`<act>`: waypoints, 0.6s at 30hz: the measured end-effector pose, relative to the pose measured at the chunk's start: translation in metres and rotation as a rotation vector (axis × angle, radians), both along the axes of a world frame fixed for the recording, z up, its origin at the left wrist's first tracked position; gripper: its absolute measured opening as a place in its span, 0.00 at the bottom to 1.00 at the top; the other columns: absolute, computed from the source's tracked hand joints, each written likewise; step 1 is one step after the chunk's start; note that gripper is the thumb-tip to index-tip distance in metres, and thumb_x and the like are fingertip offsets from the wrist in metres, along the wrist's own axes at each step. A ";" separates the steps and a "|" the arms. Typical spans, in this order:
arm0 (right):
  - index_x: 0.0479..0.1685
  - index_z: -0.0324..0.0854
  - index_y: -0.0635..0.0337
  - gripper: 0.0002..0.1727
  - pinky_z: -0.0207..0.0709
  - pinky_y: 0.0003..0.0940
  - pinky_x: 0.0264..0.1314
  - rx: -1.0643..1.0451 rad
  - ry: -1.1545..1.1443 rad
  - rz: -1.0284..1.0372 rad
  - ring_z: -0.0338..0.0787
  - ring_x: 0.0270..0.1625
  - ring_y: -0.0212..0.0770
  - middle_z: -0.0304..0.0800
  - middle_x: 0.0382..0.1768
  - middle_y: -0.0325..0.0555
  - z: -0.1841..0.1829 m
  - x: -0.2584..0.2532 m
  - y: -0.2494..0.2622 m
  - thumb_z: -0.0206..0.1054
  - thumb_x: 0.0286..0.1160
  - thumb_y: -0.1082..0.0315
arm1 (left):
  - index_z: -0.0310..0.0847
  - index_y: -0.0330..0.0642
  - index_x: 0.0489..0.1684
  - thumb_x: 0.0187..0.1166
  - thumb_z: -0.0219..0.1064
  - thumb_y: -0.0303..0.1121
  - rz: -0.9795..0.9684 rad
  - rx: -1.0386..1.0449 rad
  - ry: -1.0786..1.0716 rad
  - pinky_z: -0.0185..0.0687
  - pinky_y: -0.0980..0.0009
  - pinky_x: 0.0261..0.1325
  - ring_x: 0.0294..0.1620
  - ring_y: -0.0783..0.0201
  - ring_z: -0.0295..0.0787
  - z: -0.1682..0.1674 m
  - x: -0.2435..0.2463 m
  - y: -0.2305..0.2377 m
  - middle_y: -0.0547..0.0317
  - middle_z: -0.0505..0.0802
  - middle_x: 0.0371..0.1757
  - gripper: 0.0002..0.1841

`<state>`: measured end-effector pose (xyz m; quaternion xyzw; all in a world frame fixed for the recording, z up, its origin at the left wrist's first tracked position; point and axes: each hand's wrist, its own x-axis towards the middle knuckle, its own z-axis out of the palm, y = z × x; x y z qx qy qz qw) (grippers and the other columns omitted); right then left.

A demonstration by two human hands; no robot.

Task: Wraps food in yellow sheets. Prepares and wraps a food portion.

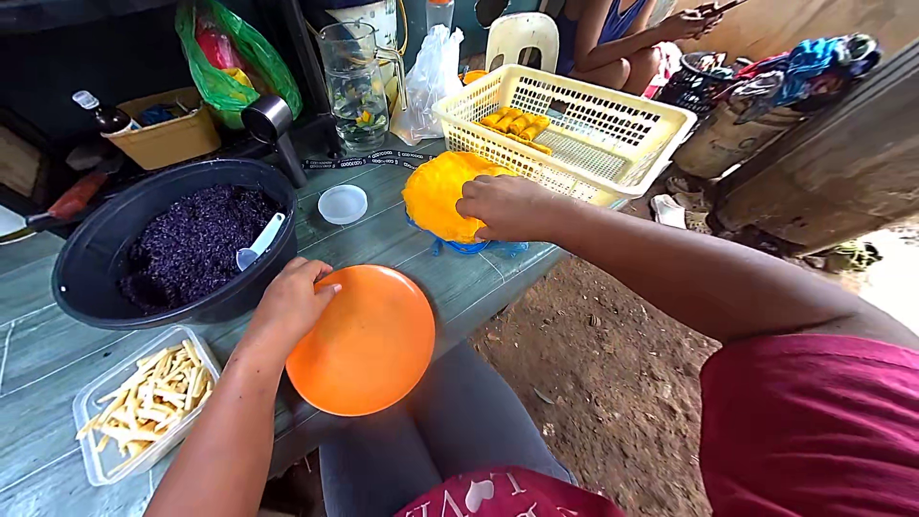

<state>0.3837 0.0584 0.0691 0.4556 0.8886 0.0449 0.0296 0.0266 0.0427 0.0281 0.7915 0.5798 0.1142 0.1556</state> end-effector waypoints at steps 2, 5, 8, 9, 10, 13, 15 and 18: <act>0.49 0.86 0.66 0.13 0.82 0.61 0.57 0.029 -0.007 -0.005 0.86 0.62 0.65 0.86 0.51 0.61 -0.004 0.001 0.000 0.77 0.70 0.70 | 0.87 0.37 0.58 0.80 0.74 0.37 -0.014 0.010 -0.009 0.82 0.44 0.63 0.58 0.47 0.87 0.000 0.000 -0.001 0.44 0.89 0.57 0.16; 0.47 0.87 0.66 0.09 0.82 0.60 0.56 0.043 0.017 0.000 0.87 0.60 0.64 0.87 0.49 0.61 -0.005 0.003 0.000 0.73 0.73 0.71 | 0.87 0.37 0.57 0.80 0.74 0.39 -0.033 0.021 -0.019 0.82 0.45 0.64 0.59 0.47 0.87 -0.001 -0.002 -0.001 0.44 0.89 0.58 0.17; 0.41 0.89 0.67 0.06 0.84 0.60 0.56 0.065 0.076 0.017 0.89 0.56 0.63 0.89 0.44 0.60 -0.005 0.005 0.001 0.68 0.76 0.74 | 0.87 0.38 0.57 0.80 0.75 0.40 -0.035 0.021 -0.021 0.82 0.45 0.64 0.58 0.48 0.87 0.000 -0.003 -0.001 0.45 0.89 0.58 0.17; 0.40 0.89 0.67 0.06 0.83 0.60 0.56 0.064 0.082 0.004 0.89 0.56 0.63 0.89 0.43 0.60 -0.003 0.004 0.000 0.66 0.77 0.75 | 0.87 0.38 0.57 0.80 0.75 0.41 -0.034 0.018 -0.020 0.82 0.46 0.63 0.58 0.48 0.87 0.000 -0.003 -0.001 0.45 0.89 0.58 0.17; 0.40 0.89 0.68 0.08 0.83 0.59 0.59 0.045 0.089 -0.035 0.89 0.57 0.62 0.89 0.44 0.60 0.000 0.002 -0.003 0.64 0.78 0.75 | 0.87 0.37 0.57 0.79 0.75 0.41 -0.034 0.018 -0.022 0.82 0.46 0.63 0.57 0.48 0.87 0.000 -0.003 -0.001 0.45 0.88 0.58 0.17; 0.41 0.88 0.70 0.10 0.79 0.61 0.62 -0.046 0.182 -0.224 0.88 0.59 0.62 0.88 0.48 0.63 0.006 -0.006 -0.003 0.63 0.80 0.73 | 0.87 0.37 0.56 0.79 0.75 0.40 -0.035 0.019 -0.024 0.82 0.45 0.63 0.58 0.47 0.87 -0.001 -0.003 0.000 0.44 0.89 0.57 0.17; 0.41 0.87 0.71 0.10 0.79 0.63 0.60 -0.075 0.256 -0.311 0.88 0.57 0.63 0.88 0.47 0.63 0.010 -0.006 0.003 0.62 0.81 0.72 | 0.87 0.37 0.57 0.79 0.75 0.41 -0.035 0.009 -0.021 0.82 0.44 0.64 0.58 0.47 0.87 0.000 -0.002 0.000 0.44 0.88 0.58 0.17; 0.40 0.86 0.69 0.10 0.78 0.64 0.56 -0.092 0.327 -0.356 0.89 0.52 0.61 0.89 0.42 0.62 0.011 -0.005 0.012 0.61 0.81 0.72 | 0.87 0.37 0.57 0.80 0.75 0.41 -0.043 0.012 -0.022 0.82 0.43 0.64 0.58 0.46 0.87 0.000 -0.003 0.000 0.43 0.88 0.58 0.18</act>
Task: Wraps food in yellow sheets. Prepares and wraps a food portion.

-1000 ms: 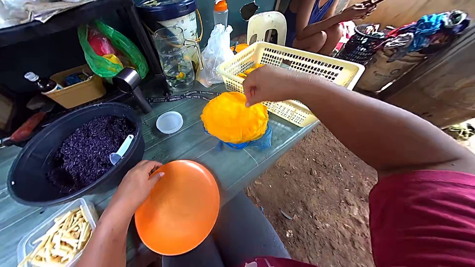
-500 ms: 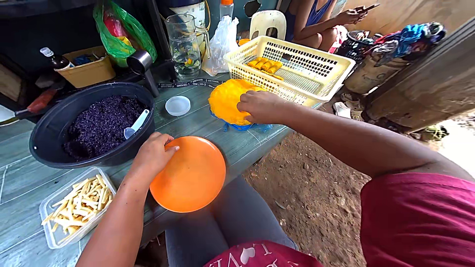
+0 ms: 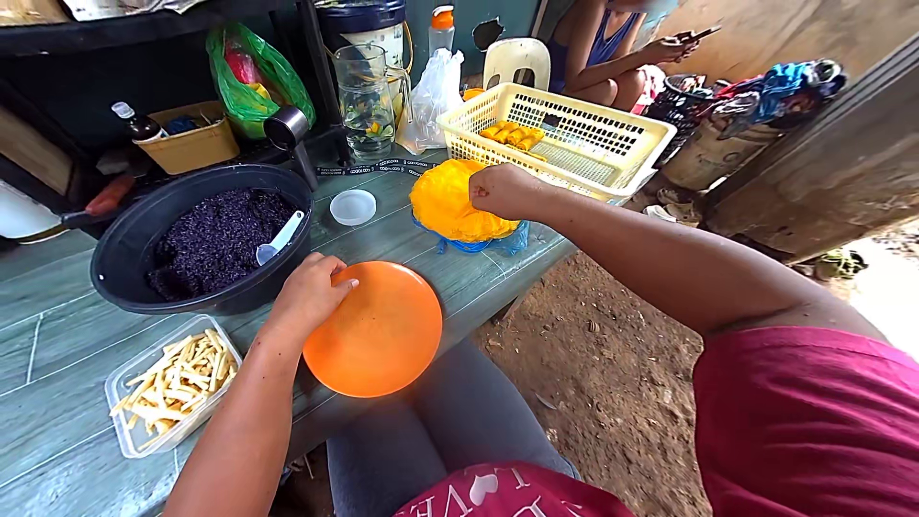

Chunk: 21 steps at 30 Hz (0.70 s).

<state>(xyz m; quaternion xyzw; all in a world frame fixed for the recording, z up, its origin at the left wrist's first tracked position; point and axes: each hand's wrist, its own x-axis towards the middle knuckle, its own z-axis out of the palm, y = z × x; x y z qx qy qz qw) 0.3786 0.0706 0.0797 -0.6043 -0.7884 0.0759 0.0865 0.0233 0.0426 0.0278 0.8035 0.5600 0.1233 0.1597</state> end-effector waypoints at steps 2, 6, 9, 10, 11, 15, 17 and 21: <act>0.39 0.85 0.67 0.10 0.79 0.64 0.52 0.006 0.018 -0.008 0.90 0.48 0.60 0.89 0.38 0.60 0.000 0.001 0.006 0.61 0.81 0.71 | 0.87 0.37 0.57 0.80 0.74 0.42 -0.002 -0.009 0.004 0.82 0.41 0.64 0.59 0.44 0.87 0.001 0.000 0.001 0.42 0.88 0.58 0.18; 0.40 0.87 0.67 0.09 0.78 0.63 0.54 -0.076 0.039 0.014 0.89 0.49 0.59 0.90 0.39 0.59 0.005 0.004 0.014 0.63 0.81 0.71 | 0.87 0.38 0.57 0.80 0.74 0.42 0.010 -0.043 0.019 0.81 0.42 0.66 0.61 0.46 0.87 0.003 0.002 0.002 0.43 0.88 0.60 0.18; 0.41 0.87 0.68 0.09 0.77 0.66 0.54 -0.096 -0.003 0.007 0.89 0.51 0.61 0.90 0.41 0.61 0.007 -0.003 0.005 0.64 0.81 0.70 | 0.87 0.37 0.58 0.80 0.74 0.43 0.021 -0.051 0.026 0.80 0.43 0.68 0.63 0.46 0.86 0.003 0.002 0.003 0.43 0.88 0.61 0.19; 0.41 0.87 0.67 0.09 0.78 0.67 0.55 -0.069 -0.039 -0.003 0.89 0.54 0.63 0.90 0.43 0.62 0.005 -0.007 0.000 0.63 0.81 0.70 | 0.86 0.37 0.60 0.80 0.74 0.42 0.018 -0.038 0.031 0.79 0.43 0.70 0.64 0.45 0.86 0.003 0.003 0.002 0.42 0.88 0.62 0.19; 0.42 0.87 0.67 0.09 0.79 0.70 0.56 -0.034 -0.070 -0.022 0.89 0.57 0.65 0.90 0.46 0.63 0.001 -0.011 -0.007 0.62 0.80 0.71 | 0.86 0.36 0.61 0.81 0.73 0.42 0.004 -0.009 0.035 0.79 0.43 0.71 0.65 0.45 0.85 0.004 0.004 0.001 0.42 0.88 0.63 0.19; 0.48 0.88 0.64 0.10 0.75 0.66 0.65 0.178 0.052 -0.050 0.85 0.66 0.63 0.89 0.53 0.60 -0.031 -0.010 -0.033 0.61 0.81 0.74 | 0.89 0.36 0.60 0.80 0.73 0.40 -0.106 0.202 -0.043 0.82 0.46 0.67 0.64 0.44 0.87 -0.003 0.005 -0.003 0.40 0.89 0.62 0.18; 0.50 0.90 0.60 0.09 0.76 0.64 0.64 0.342 0.210 -0.069 0.86 0.64 0.61 0.90 0.51 0.57 -0.055 0.001 -0.043 0.67 0.77 0.75 | 0.89 0.35 0.57 0.79 0.73 0.38 -0.135 0.249 -0.071 0.83 0.47 0.65 0.63 0.45 0.87 -0.001 0.011 -0.008 0.40 0.90 0.60 0.17; 0.51 0.89 0.64 0.10 0.80 0.59 0.67 0.554 0.623 -0.207 0.87 0.61 0.59 0.89 0.52 0.58 -0.101 0.031 -0.064 0.72 0.73 0.72 | 0.90 0.36 0.55 0.79 0.72 0.40 -0.218 0.246 -0.017 0.82 0.43 0.66 0.62 0.43 0.87 0.023 0.050 -0.020 0.41 0.91 0.58 0.17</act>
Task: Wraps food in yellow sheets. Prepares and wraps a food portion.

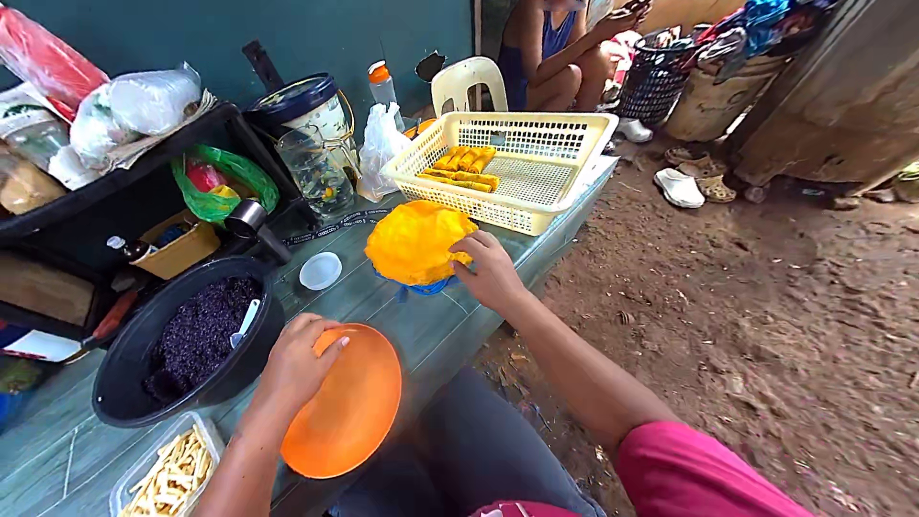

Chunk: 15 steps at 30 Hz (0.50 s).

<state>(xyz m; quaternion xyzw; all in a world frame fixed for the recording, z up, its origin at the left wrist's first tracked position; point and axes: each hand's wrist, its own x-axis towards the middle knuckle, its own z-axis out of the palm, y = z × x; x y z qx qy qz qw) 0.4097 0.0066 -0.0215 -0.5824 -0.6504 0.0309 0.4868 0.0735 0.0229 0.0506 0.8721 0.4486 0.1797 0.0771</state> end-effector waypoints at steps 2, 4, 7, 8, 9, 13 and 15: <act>0.50 0.88 0.68 0.10 0.85 0.52 0.59 0.028 0.201 -0.065 0.90 0.53 0.55 0.90 0.48 0.59 -0.020 0.008 -0.006 0.72 0.74 0.73 | 0.91 0.35 0.55 0.81 0.70 0.43 -0.047 0.006 0.066 0.80 0.40 0.68 0.64 0.41 0.87 0.017 0.034 0.002 0.40 0.91 0.59 0.19; 0.50 0.86 0.70 0.10 0.86 0.45 0.50 0.039 0.345 -0.080 0.90 0.45 0.49 0.89 0.44 0.59 -0.035 0.011 -0.005 0.70 0.75 0.74 | 0.91 0.35 0.55 0.81 0.71 0.41 -0.100 0.020 0.111 0.79 0.40 0.68 0.65 0.41 0.86 0.032 0.077 0.011 0.40 0.91 0.58 0.17; 0.50 0.85 0.70 0.10 0.87 0.40 0.46 0.108 0.403 -0.104 0.90 0.40 0.44 0.89 0.41 0.56 -0.048 0.011 0.000 0.69 0.74 0.74 | 0.91 0.35 0.52 0.82 0.70 0.37 -0.195 0.044 0.113 0.81 0.43 0.67 0.62 0.43 0.87 0.043 0.146 0.033 0.41 0.91 0.55 0.14; 0.49 0.85 0.70 0.09 0.88 0.39 0.46 0.130 0.388 -0.119 0.91 0.40 0.44 0.90 0.41 0.56 -0.049 0.010 0.000 0.69 0.74 0.74 | 0.91 0.34 0.52 0.83 0.69 0.35 -0.211 0.045 0.111 0.80 0.44 0.68 0.62 0.44 0.87 0.043 0.169 0.041 0.41 0.91 0.54 0.13; 0.48 0.85 0.70 0.09 0.87 0.41 0.47 0.150 0.360 -0.134 0.91 0.40 0.46 0.90 0.40 0.56 -0.049 0.011 0.001 0.69 0.73 0.75 | 0.91 0.33 0.51 0.83 0.69 0.33 -0.219 0.051 0.112 0.80 0.45 0.68 0.61 0.44 0.88 0.042 0.189 0.049 0.40 0.91 0.54 0.12; 0.42 0.86 0.69 0.06 0.87 0.42 0.44 0.201 0.272 -0.154 0.91 0.39 0.49 0.90 0.37 0.56 -0.052 0.012 0.002 0.69 0.69 0.77 | 0.89 0.32 0.52 0.85 0.65 0.32 -0.119 -0.031 0.140 0.81 0.49 0.67 0.59 0.46 0.88 0.033 0.246 0.077 0.41 0.90 0.56 0.12; 0.41 0.85 0.68 0.06 0.87 0.40 0.42 0.217 0.262 -0.153 0.90 0.37 0.47 0.89 0.35 0.54 -0.053 0.013 0.002 0.69 0.68 0.77 | 0.89 0.32 0.50 0.87 0.63 0.36 -0.030 -0.091 0.147 0.79 0.47 0.70 0.62 0.47 0.87 0.029 0.261 0.085 0.41 0.91 0.57 0.14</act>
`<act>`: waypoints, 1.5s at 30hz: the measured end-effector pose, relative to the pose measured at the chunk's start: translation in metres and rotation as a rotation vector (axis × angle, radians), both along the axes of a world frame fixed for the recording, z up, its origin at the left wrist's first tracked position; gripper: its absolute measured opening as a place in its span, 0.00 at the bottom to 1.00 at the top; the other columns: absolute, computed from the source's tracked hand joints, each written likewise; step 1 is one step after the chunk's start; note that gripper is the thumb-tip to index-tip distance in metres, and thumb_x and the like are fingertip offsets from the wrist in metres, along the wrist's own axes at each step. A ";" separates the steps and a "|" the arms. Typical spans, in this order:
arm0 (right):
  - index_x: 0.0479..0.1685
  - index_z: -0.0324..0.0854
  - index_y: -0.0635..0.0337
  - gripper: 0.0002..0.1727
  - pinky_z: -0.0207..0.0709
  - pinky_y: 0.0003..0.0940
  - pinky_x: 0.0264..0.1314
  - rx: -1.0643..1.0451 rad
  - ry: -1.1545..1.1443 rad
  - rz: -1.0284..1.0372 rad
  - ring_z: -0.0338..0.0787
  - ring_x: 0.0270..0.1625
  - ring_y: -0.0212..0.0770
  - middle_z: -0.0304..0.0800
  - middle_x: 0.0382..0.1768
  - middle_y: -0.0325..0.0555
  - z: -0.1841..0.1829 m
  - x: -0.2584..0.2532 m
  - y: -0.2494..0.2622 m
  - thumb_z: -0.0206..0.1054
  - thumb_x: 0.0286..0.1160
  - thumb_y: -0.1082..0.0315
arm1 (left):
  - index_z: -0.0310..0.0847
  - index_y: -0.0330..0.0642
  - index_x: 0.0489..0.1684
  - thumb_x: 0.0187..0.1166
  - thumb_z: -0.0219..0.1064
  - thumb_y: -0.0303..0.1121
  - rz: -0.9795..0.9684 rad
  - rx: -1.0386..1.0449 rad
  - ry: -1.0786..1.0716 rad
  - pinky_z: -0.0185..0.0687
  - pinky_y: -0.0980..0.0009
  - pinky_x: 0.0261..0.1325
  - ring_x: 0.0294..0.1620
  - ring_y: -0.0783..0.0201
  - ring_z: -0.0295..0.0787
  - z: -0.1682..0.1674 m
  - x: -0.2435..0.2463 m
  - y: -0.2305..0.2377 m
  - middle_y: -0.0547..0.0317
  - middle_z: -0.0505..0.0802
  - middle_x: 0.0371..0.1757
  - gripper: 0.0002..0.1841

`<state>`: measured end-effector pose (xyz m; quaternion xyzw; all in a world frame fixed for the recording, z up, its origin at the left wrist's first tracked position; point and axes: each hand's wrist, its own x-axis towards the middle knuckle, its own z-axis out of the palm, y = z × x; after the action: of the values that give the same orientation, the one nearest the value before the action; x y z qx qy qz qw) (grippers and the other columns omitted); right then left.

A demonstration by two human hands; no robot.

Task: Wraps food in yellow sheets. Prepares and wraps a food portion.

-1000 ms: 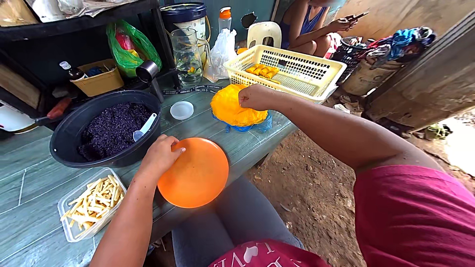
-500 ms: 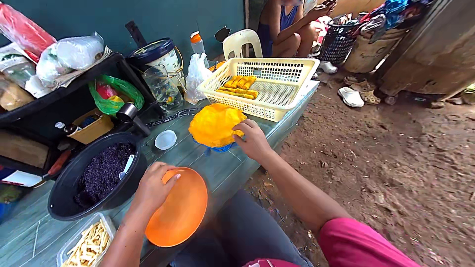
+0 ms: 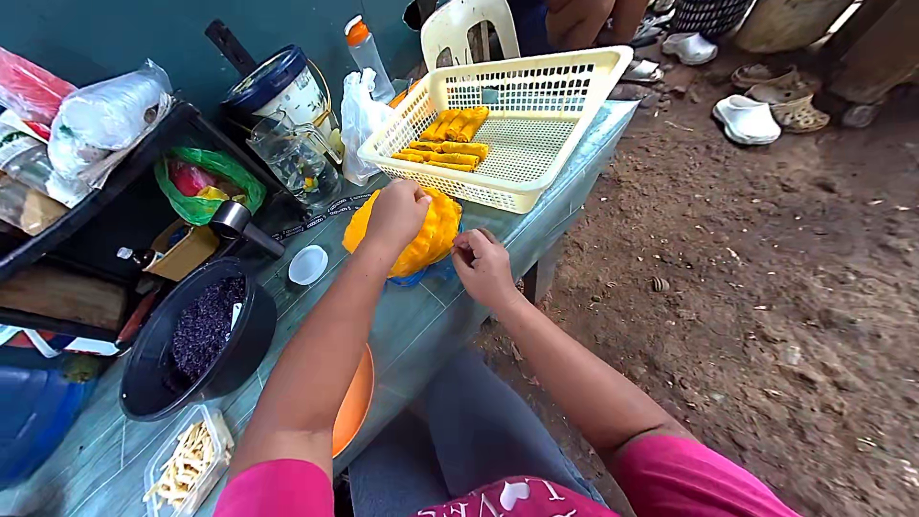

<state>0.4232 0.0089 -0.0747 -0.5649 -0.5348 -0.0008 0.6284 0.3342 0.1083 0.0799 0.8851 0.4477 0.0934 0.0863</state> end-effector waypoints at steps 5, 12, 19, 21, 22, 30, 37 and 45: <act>0.39 0.86 0.67 0.05 0.87 0.41 0.40 0.013 0.002 -0.021 0.90 0.35 0.48 0.89 0.33 0.54 -0.002 -0.001 0.003 0.70 0.66 0.77 | 0.86 0.30 0.46 0.83 0.69 0.48 0.145 -0.041 0.070 0.80 0.40 0.61 0.55 0.42 0.88 0.005 0.019 0.005 0.37 0.91 0.48 0.23; 0.39 0.86 0.68 0.06 0.87 0.43 0.42 0.000 0.001 -0.023 0.90 0.37 0.50 0.89 0.35 0.55 -0.001 -0.002 0.002 0.70 0.66 0.76 | 0.86 0.29 0.43 0.80 0.69 0.45 0.273 -0.083 0.253 0.80 0.36 0.57 0.55 0.38 0.89 0.017 0.037 0.010 0.34 0.91 0.48 0.21; 0.45 0.87 0.69 0.08 0.87 0.42 0.48 -0.138 0.156 0.066 0.92 0.41 0.48 0.91 0.42 0.58 0.015 0.009 -0.002 0.69 0.74 0.74 | 0.85 0.27 0.47 0.82 0.66 0.39 0.266 -0.213 0.168 0.82 0.42 0.55 0.47 0.45 0.90 0.023 0.023 0.027 0.37 0.91 0.46 0.17; 0.45 0.87 0.69 0.08 0.86 0.41 0.48 -0.142 0.181 0.063 0.91 0.42 0.47 0.91 0.42 0.57 0.014 0.010 0.000 0.68 0.74 0.73 | 0.84 0.31 0.53 0.85 0.65 0.39 0.335 -0.328 0.026 0.84 0.55 0.52 0.43 0.56 0.90 0.022 0.013 0.034 0.45 0.92 0.46 0.17; 0.44 0.87 0.69 0.07 0.86 0.41 0.48 -0.149 0.183 0.063 0.91 0.41 0.46 0.91 0.43 0.56 0.014 0.009 0.000 0.68 0.74 0.73 | 0.83 0.33 0.54 0.86 0.64 0.39 0.372 -0.377 -0.070 0.84 0.62 0.48 0.39 0.62 0.88 0.021 0.007 0.036 0.51 0.91 0.42 0.15; 0.52 0.87 0.66 0.11 0.84 0.44 0.52 -0.337 0.271 0.135 0.90 0.47 0.46 0.90 0.49 0.56 0.029 0.014 0.003 0.67 0.78 0.69 | 0.78 0.34 0.52 0.82 0.65 0.29 0.412 -0.601 -0.522 0.87 0.69 0.38 0.30 0.66 0.89 0.006 -0.026 0.053 0.53 0.90 0.36 0.09; 0.51 0.86 0.66 0.10 0.84 0.45 0.49 -0.349 0.229 0.089 0.90 0.43 0.46 0.90 0.46 0.55 0.029 0.013 0.006 0.67 0.78 0.69 | 0.80 0.35 0.59 0.79 0.61 0.19 0.132 -0.359 -0.106 0.81 0.54 0.53 0.48 0.54 0.86 0.011 -0.008 0.051 0.43 0.89 0.50 0.14; 0.44 0.88 0.66 0.07 0.83 0.45 0.46 -0.354 0.205 0.071 0.88 0.41 0.45 0.88 0.42 0.53 0.029 0.013 0.005 0.69 0.77 0.71 | 0.90 0.35 0.55 0.84 0.58 0.21 0.016 -0.200 0.183 0.76 0.45 0.70 0.63 0.47 0.87 0.026 0.001 0.051 0.41 0.92 0.57 0.13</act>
<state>0.4360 0.0140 -0.0454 -0.6445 -0.4795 0.1727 0.5700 0.3353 0.1589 0.1063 0.8734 0.4676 -0.0324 0.1321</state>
